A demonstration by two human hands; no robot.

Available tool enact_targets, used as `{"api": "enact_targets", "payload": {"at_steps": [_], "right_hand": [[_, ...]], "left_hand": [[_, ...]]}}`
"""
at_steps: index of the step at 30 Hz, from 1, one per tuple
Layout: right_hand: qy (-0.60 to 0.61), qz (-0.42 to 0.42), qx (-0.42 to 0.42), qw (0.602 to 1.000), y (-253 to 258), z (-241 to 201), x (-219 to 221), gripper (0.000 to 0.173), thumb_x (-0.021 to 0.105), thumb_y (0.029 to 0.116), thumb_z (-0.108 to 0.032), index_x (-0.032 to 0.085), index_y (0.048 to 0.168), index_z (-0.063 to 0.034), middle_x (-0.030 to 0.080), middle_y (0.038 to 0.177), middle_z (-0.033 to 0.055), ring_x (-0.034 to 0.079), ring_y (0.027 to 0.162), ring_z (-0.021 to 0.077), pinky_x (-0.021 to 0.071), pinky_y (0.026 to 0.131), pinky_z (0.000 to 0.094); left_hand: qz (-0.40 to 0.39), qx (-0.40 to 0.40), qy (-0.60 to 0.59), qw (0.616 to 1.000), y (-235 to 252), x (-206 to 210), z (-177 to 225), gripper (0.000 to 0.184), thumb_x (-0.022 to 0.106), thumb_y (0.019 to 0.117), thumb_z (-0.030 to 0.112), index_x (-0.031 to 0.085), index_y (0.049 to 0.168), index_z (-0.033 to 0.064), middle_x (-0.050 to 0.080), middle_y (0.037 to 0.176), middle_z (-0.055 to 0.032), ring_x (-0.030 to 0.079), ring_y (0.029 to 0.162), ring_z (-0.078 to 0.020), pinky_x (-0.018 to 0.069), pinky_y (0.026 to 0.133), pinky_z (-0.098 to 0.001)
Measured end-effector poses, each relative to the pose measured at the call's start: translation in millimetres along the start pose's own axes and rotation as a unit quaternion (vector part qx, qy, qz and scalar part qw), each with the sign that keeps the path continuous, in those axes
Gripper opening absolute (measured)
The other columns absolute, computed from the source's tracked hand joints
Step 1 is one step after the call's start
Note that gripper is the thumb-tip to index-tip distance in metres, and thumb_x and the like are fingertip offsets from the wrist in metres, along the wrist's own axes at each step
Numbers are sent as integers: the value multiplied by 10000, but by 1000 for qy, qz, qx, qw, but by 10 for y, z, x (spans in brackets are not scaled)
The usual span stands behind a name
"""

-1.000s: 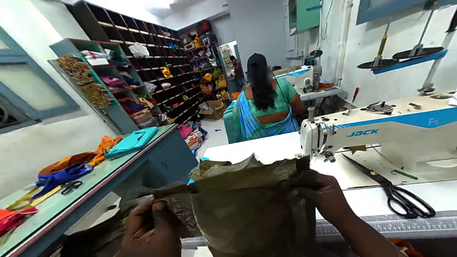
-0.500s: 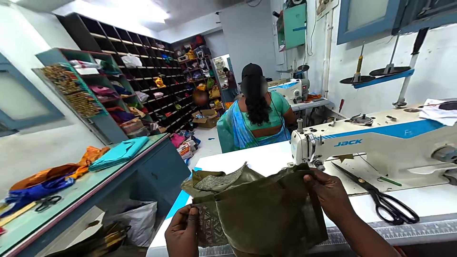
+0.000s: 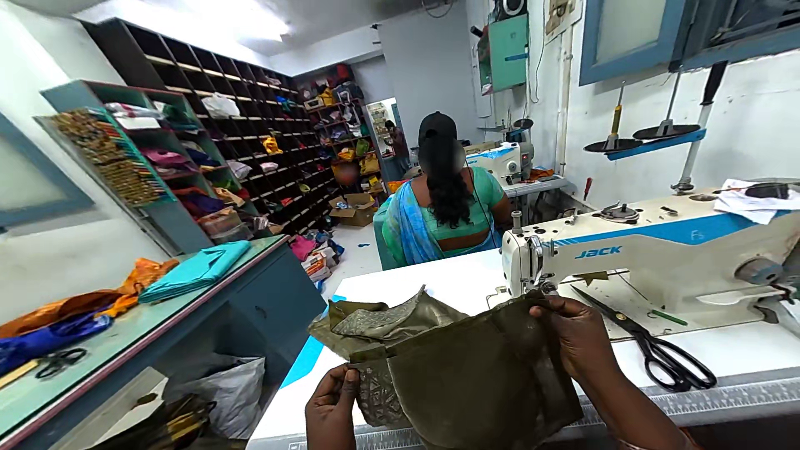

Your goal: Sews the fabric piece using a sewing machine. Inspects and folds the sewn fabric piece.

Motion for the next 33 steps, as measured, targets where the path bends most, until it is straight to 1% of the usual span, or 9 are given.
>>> {"api": "enact_targets", "payload": {"at_steps": [2,4,6,10,14,19,23,27,33], "right_hand": [[1,-17,-11,1000,6,0,17,175,664,913,81,781,926,-48,753,845,-10,683,741,30,582,714,191],[1,-34,-23,999,12,-4,34,196,627,949,58,786,985,-51,762,915,-9,694,803,31,588,765,201],[7,-27,-21,999,17,5,23,202,636,931,80,789,968,-47,763,914,-2,695,802,35,591,758,206],[36,24,0,999,20,51,-61,218,698,845,147,772,861,-57,748,826,-9,681,722,41,588,688,203],[40,39,15,998,31,84,-97,214,704,837,150,749,837,-59,738,807,-7,674,696,49,583,664,204],[32,37,16,999,49,85,-117,218,719,814,156,728,824,-63,732,825,-2,668,712,51,583,671,208],[17,35,1,999,73,81,-140,235,685,847,142,662,826,-91,703,767,-49,649,672,22,575,655,194],[2,18,-10,1000,112,119,-160,256,633,883,130,576,893,-120,668,765,-93,647,688,-3,579,673,183],[14,21,-10,1000,124,183,-197,297,620,877,148,564,910,-142,654,750,-114,638,677,-19,572,657,164]], "left_hand": [[5,-8,-6,1000,3,-7,-21,186,500,986,-18,645,945,90,713,795,104,676,729,16,575,712,-167],[8,-11,-4,1000,2,-13,-22,185,496,985,-17,642,944,89,708,789,102,673,723,16,573,709,-165],[8,-10,-4,1000,0,-11,-22,183,496,988,-16,642,944,84,707,785,98,673,722,14,574,709,-166],[4,-7,-9,1000,-4,7,-11,187,493,987,-17,639,947,92,707,789,104,673,729,19,574,715,-166],[1,-6,-11,1000,-5,24,-9,185,508,975,-19,646,935,98,707,779,102,671,719,18,572,707,-164],[-3,0,-14,1000,4,31,-18,159,529,974,2,658,939,89,707,783,94,674,727,8,575,714,-174],[-11,-8,-3,1000,-2,89,0,131,538,974,12,655,963,70,708,802,89,681,751,4,583,738,-188],[4,-15,-14,1000,-12,93,1,127,554,963,-17,673,963,29,706,801,45,681,758,-24,582,754,-207],[24,-6,-18,1000,-36,106,4,145,543,966,-41,668,976,33,699,800,52,668,751,-10,570,753,-190]]}}
Point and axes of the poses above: each hand's wrist, its own y-axis towards the middle knuckle, its own x-axis out of the palm, z = x × y, the point moved 10 cm from there along y, towards the middle knuckle
